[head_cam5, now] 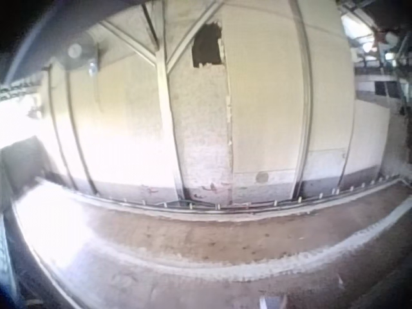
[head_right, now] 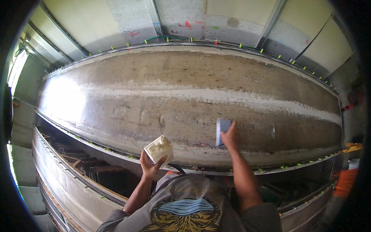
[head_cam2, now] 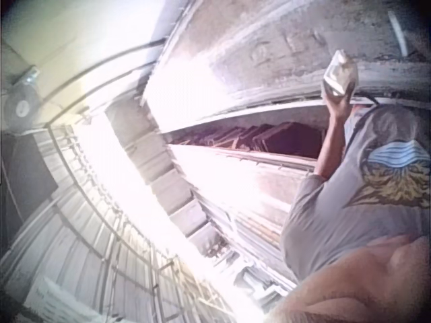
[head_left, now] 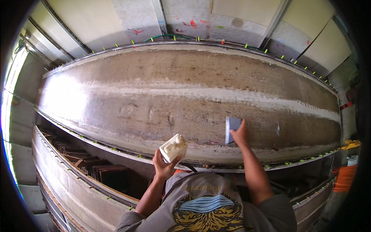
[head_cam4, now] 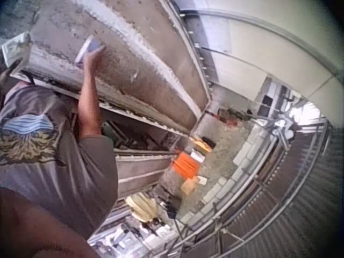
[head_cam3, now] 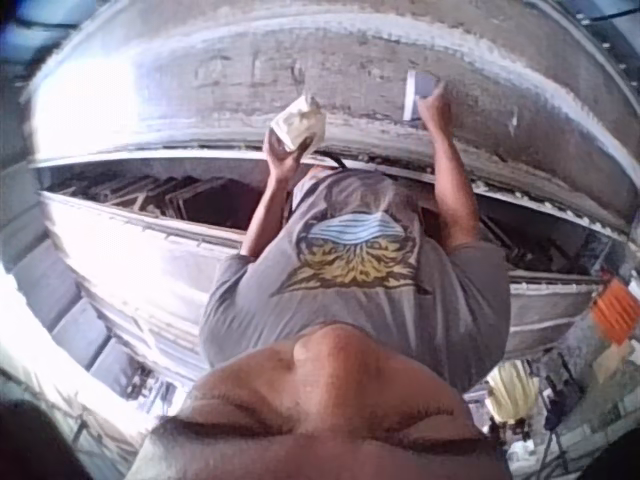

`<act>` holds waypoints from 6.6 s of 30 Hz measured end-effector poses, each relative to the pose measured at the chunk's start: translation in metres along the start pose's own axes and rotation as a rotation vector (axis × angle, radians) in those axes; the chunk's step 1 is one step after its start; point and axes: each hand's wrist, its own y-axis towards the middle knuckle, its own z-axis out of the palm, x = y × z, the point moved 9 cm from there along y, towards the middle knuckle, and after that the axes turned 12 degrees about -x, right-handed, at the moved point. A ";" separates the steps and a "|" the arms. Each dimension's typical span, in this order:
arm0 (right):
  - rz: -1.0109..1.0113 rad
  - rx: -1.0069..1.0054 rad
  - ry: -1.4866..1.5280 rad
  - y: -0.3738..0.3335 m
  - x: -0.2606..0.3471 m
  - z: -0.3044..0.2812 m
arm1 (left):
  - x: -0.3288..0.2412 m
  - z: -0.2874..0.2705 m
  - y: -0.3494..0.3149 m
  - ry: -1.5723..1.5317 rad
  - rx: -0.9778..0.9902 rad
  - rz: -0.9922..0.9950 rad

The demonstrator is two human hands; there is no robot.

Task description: The person applies a white filler substance to a large, curved surface using a putty knife. They repeatedly squeeze the filler from a container onto the surface and spread it evenly with the tool, working along a central line on the object.

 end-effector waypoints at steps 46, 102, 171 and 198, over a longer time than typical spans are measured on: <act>0.051 0.140 0.359 -0.041 0.047 0.113 | 0.026 -0.013 0.022 0.074 0.046 -0.025; 0.096 0.144 0.101 0.086 -0.168 -0.036 | 0.174 0.119 -0.108 -0.002 0.076 -0.282; -0.632 -0.427 -0.603 -0.010 -0.156 -0.144 | 0.032 0.284 -0.165 0.064 0.321 -0.140; 0.137 -0.039 0.412 0.201 -0.314 -0.107 | -0.002 0.299 -0.198 0.025 0.243 -0.125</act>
